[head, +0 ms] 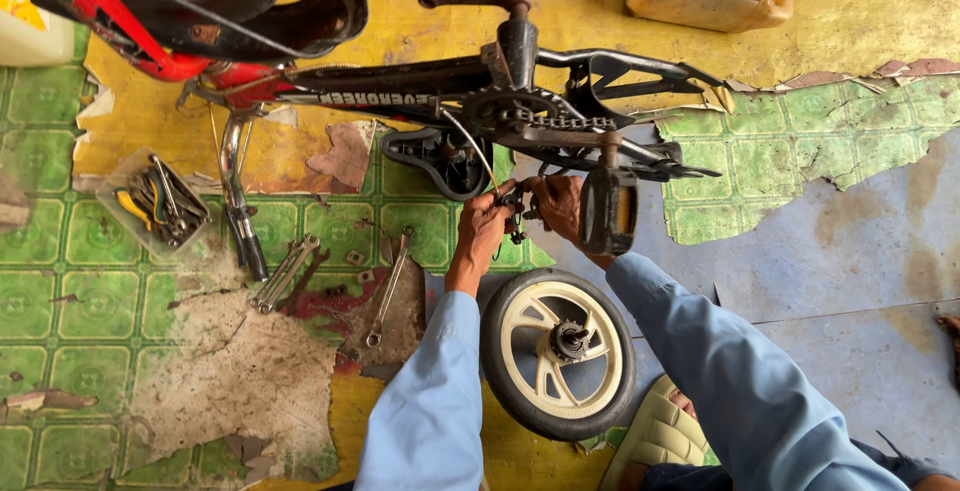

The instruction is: The person repairs a child's bicycle lying on the shop floor. They work the chain and drivetrain by hand, remove the small rear wheel with training wheel, reposition and refit it, then use a wrench to tighten the wheel axle nuts and check the wheel by hand.

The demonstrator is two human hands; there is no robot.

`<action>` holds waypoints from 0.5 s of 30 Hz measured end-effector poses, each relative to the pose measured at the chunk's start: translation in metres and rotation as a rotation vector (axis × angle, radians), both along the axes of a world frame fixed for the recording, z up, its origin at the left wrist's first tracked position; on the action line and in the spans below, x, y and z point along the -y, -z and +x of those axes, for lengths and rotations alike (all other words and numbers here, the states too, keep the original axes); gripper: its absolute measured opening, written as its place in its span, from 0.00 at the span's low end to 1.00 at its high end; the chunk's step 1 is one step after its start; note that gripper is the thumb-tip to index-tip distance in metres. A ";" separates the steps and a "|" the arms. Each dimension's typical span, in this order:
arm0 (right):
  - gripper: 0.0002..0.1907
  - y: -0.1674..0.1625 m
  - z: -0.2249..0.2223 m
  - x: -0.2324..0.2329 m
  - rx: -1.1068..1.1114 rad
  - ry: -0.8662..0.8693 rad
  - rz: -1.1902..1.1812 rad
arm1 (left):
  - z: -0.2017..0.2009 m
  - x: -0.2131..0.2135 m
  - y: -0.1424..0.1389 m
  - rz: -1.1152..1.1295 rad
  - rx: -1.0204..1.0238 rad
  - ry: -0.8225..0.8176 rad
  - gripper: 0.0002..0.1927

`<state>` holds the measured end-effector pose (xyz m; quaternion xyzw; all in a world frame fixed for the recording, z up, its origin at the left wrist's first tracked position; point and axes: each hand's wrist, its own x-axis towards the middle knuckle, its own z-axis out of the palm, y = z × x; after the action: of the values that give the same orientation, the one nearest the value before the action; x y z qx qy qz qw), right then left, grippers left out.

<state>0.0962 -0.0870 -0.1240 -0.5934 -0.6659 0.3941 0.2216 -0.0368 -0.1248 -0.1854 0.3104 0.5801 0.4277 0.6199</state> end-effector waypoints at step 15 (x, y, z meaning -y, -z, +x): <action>0.23 0.015 0.084 -0.003 -0.390 -0.214 -0.014 | 0.014 -0.002 -0.013 0.043 -0.525 -0.048 0.31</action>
<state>0.1806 -0.0836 -0.1385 -0.4336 -0.6666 0.5274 0.2990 -0.0225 -0.1226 -0.1722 0.4100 0.7191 0.3591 0.4310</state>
